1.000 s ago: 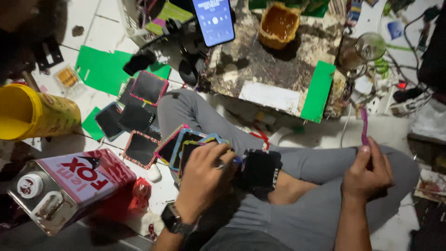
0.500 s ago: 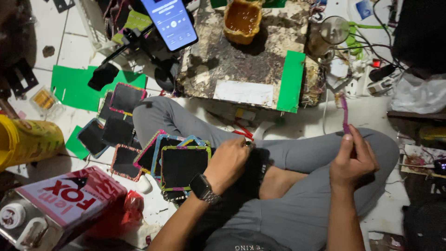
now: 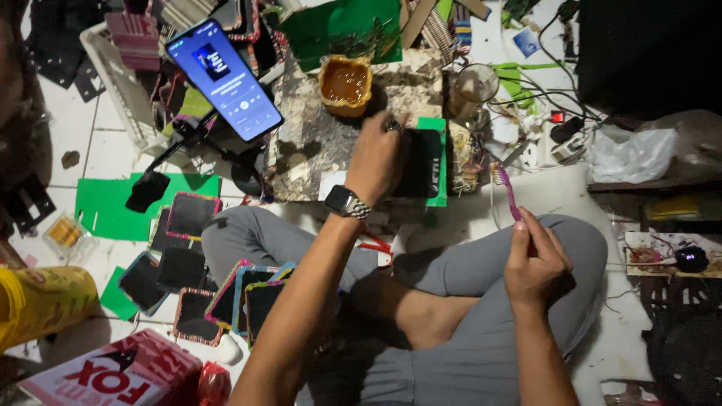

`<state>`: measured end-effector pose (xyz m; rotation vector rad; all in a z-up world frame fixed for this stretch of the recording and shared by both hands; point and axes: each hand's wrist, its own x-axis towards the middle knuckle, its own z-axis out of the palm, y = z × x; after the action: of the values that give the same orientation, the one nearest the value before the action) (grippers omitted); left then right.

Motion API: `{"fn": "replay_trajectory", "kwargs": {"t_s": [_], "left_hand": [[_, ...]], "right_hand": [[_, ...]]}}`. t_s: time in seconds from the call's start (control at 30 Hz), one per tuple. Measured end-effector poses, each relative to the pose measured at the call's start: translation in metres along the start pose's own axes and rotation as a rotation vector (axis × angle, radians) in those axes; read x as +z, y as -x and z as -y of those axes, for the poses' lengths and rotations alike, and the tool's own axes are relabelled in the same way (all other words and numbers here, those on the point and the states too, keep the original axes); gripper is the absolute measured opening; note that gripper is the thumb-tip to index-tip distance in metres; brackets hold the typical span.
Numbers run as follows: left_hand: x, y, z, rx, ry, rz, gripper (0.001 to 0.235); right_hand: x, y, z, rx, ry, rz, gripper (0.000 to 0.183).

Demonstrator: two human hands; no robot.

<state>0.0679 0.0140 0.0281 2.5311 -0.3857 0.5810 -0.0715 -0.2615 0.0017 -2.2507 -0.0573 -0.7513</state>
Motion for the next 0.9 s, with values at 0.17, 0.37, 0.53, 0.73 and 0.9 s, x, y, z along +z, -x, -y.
{"fn": "replay_trajectory", "kwargs": {"t_s": [0.17,0.37,0.53,0.73,0.9], "left_hand": [[0.030,0.021,0.019,0.284,-0.315,0.041,0.038],[0.031,0.025,0.018,0.389,-0.158,0.170,0.049],[0.039,0.028,0.020,0.418,-0.198,0.134,0.051],[0.037,0.026,0.016,0.451,-0.172,0.096,0.050],[0.030,0.023,0.012,0.409,-0.092,0.117,0.044]], "right_hand": [[0.002,-0.006,0.002,0.048,-0.001,-0.003,0.022],[0.008,-0.005,-0.006,0.041,0.028,0.010,0.021],[0.010,-0.006,-0.008,0.032,0.051,0.022,0.021],[0.011,-0.007,-0.006,0.031,0.024,0.026,0.021],[0.011,-0.006,-0.007,0.046,0.042,0.037,0.021]]}}
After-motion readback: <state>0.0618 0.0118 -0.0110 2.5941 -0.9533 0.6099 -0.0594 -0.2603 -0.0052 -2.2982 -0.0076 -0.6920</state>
